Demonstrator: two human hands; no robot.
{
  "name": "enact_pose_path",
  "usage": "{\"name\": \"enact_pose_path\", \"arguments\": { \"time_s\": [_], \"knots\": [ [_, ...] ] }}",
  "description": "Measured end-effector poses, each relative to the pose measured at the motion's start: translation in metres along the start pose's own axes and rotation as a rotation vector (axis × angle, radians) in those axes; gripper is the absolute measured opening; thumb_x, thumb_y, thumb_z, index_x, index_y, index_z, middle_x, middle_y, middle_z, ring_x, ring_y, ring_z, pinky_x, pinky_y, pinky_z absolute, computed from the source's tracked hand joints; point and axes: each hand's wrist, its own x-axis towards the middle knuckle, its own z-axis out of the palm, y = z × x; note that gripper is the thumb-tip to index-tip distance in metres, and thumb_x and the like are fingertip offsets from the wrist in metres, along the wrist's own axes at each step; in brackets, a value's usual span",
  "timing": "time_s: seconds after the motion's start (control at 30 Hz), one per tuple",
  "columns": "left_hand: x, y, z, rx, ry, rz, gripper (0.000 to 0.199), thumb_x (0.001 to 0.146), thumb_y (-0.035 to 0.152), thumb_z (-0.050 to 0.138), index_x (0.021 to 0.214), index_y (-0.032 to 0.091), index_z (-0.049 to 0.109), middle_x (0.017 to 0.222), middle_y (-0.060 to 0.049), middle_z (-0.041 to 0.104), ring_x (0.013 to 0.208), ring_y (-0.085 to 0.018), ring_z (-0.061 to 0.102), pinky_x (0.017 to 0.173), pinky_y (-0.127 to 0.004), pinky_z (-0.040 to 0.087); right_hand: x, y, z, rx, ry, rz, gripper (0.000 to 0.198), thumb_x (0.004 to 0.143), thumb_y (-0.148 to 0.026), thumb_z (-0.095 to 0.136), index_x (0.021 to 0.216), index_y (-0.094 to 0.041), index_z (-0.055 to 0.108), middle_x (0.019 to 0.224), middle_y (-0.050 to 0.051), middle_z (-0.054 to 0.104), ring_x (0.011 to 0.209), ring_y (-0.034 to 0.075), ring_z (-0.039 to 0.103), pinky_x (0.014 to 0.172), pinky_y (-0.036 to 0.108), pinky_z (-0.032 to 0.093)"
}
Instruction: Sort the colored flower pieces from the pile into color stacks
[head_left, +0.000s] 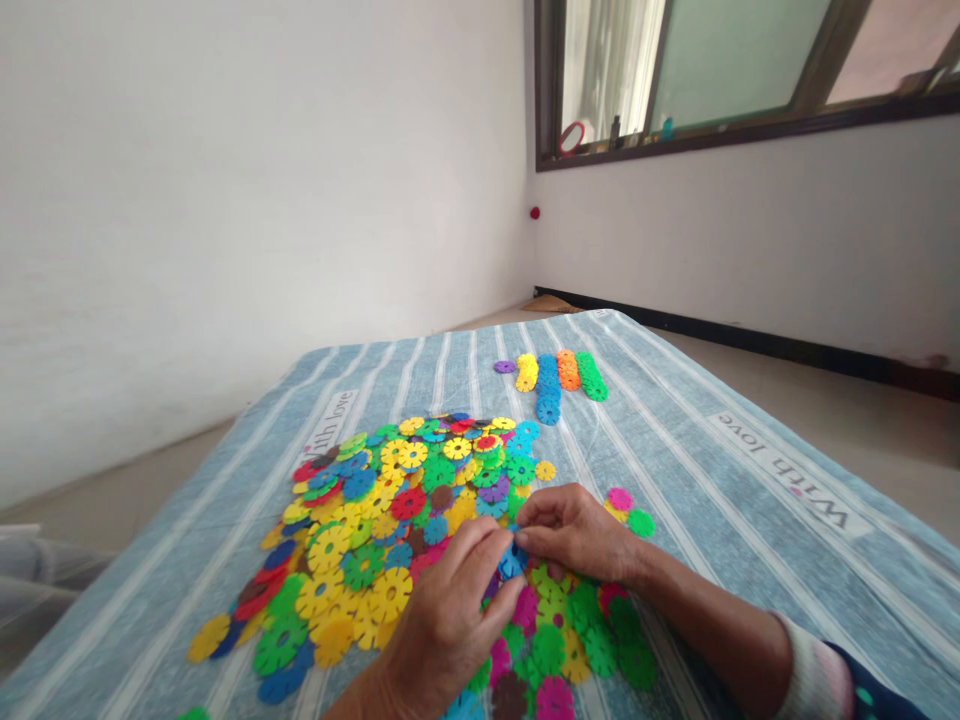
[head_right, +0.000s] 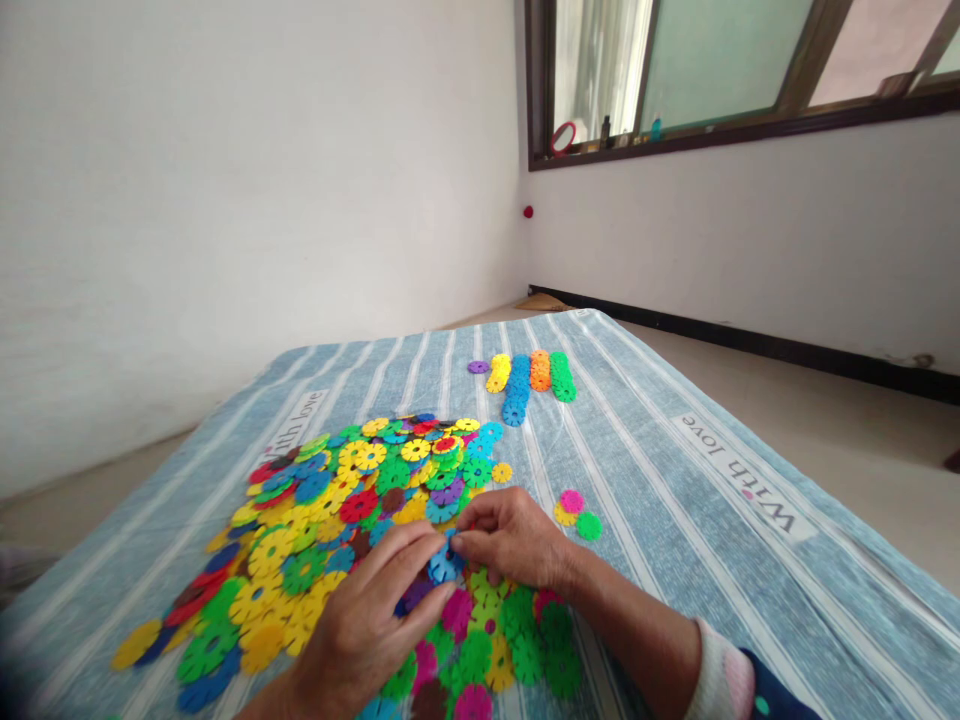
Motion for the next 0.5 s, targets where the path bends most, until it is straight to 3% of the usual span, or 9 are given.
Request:
{"name": "enact_pose_path", "arguments": {
  "time_s": [0.27,0.5],
  "knots": [
    [0.0023,0.0021,-0.0007,-0.065,-0.005,0.015,0.018,0.086,0.011,0.049,0.103,0.01,0.055,0.097,-0.011,0.062,0.092,-0.016,0.062,0.083,-0.023,0.053,0.0005,0.0007,-0.0016,0.016,-0.018,-0.046,0.014,0.072,-0.028,0.066,0.073,-0.016,0.058,0.05,-0.007,0.051,0.039,0.006,0.047,0.037,0.016,0.032],
    [0.0023,0.0039,-0.0023,-0.094,-0.002,0.007,0.017,0.086,0.011,0.05,0.103,0.011,0.055,0.098,-0.01,0.062,0.092,-0.015,0.062,0.082,-0.022,0.053,-0.0014,-0.0023,-0.0048,0.111,-0.103,-0.022,0.028,0.065,-0.037,0.074,0.074,-0.015,0.06,0.05,-0.006,0.056,0.038,0.005,0.048,0.038,0.016,0.035]
  ]
}}
